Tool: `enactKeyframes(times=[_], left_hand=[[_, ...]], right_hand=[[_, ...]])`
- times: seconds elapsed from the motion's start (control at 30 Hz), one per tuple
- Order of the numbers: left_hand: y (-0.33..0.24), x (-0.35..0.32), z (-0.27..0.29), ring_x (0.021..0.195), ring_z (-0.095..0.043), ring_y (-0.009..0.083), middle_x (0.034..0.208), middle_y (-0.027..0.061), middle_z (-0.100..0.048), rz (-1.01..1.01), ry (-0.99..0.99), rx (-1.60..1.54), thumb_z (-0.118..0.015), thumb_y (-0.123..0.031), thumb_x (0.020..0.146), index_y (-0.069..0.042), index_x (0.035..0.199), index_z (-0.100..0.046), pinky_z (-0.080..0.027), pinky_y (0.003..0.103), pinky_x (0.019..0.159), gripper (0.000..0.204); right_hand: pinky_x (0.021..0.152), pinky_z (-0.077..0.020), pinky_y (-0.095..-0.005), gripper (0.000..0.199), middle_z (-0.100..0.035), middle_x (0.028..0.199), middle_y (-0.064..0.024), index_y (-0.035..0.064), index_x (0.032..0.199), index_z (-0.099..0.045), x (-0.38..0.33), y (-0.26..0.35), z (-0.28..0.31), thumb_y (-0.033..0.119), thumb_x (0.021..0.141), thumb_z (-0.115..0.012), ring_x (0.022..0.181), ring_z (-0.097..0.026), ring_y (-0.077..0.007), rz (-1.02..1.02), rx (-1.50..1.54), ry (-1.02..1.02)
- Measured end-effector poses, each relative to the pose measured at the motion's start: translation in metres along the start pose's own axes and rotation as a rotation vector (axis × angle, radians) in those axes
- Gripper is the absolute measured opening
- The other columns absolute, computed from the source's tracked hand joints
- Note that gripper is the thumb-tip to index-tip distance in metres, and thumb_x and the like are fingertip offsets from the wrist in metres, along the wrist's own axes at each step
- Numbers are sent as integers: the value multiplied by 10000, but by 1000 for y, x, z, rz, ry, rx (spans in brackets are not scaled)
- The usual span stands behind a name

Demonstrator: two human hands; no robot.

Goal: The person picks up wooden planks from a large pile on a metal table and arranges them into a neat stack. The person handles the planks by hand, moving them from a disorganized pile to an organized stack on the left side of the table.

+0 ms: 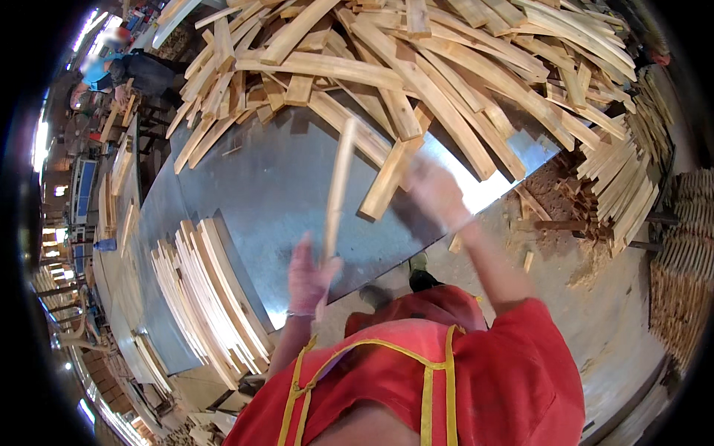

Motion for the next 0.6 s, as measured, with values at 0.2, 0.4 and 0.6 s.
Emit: enactKeyframes(times=[0.2, 0.4, 0.6], left_hand=[[-1, 11, -34, 1148, -680, 420, 1357, 211, -647, 161, 118, 491, -804, -245, 874, -112, 1599, -424, -550, 467, 990, 829], [91, -47, 16, 1179, -698, 368, 1327, 181, -699, 368, -286, -481, -665, -40, 920, -100, 1623, -414, -558, 404, 1011, 749], [155, -115, 130, 1381, -551, 311, 1492, 135, -582, 691, -55, 594, -729, -115, 927, -114, 1543, -508, -437, 471, 1151, 654]], right_hand=[[1004, -531, -483, 572, -696, 1221, -227, 61, 1389, -613, 84, -99, -16, 223, 851, -718, 1158, -649, -437, -342, -268, 436], [873, -565, -431, 527, -753, 1068, -207, 61, 1334, -693, 22, -61, -13, 235, 836, -697, 976, -735, -325, -659, 656, 556], [843, -560, -334, 575, -702, 1089, -64, -2, 1434, -604, -107, 138, -10, 132, 883, -701, 950, -640, -152, -977, 1419, 593]])
Point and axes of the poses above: each hand's wrist, its own x-axis towards the middle knuckle, its own z-axis out of the back of the hand, y = z × x, the point moved 5 cm from there along x, towards the middle knuckle
